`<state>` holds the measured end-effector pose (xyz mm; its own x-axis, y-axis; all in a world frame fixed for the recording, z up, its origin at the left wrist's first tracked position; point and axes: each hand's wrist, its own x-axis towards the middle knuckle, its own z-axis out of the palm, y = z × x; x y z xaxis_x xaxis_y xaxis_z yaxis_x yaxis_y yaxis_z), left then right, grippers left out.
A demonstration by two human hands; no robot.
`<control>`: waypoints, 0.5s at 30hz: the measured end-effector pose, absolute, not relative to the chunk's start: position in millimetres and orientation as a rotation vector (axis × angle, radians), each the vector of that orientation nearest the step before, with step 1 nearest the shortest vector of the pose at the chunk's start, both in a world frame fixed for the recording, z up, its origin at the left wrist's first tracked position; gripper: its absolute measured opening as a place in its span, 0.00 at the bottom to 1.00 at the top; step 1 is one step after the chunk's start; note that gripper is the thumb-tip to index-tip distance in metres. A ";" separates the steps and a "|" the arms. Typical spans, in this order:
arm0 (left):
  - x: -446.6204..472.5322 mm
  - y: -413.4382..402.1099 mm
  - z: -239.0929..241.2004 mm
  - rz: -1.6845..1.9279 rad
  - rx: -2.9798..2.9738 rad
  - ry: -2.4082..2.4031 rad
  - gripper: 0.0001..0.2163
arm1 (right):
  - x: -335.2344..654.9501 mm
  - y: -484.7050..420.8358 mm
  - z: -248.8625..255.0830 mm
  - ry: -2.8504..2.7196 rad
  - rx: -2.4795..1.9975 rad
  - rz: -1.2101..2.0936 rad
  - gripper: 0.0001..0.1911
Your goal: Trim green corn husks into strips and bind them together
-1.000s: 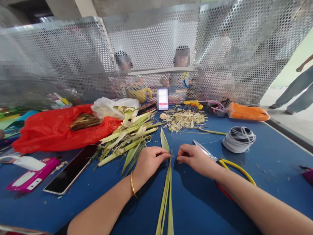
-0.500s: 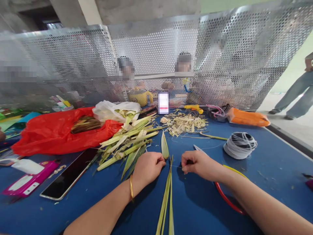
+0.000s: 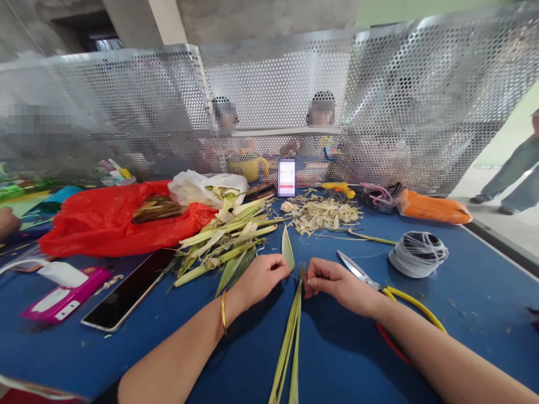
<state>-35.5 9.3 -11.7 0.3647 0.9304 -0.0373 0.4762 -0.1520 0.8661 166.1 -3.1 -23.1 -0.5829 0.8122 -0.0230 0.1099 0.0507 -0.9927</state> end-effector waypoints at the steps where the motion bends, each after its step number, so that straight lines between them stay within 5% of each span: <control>1: -33.8 8.5 -12.3 0.709 1.674 1.187 0.11 | 166.6 -2.7 -22.9 -1.760 -0.931 1.578 0.12; 8: -23.8 0.1 -20.0 0.764 1.239 0.877 0.10 | 163.2 -4.1 -25.9 -1.744 -0.934 1.577 0.13; 15: -20.8 -0.6 -19.9 0.744 1.402 0.963 0.12 | 166.3 -6.6 -18.0 -1.986 -1.076 1.334 0.06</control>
<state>-20.8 -0.6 -19.9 0.4496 0.8864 -0.1100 0.1176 0.0633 0.9910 166.3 -6.6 -18.0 -0.5543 0.8322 -0.0150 0.3286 0.2023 -0.9225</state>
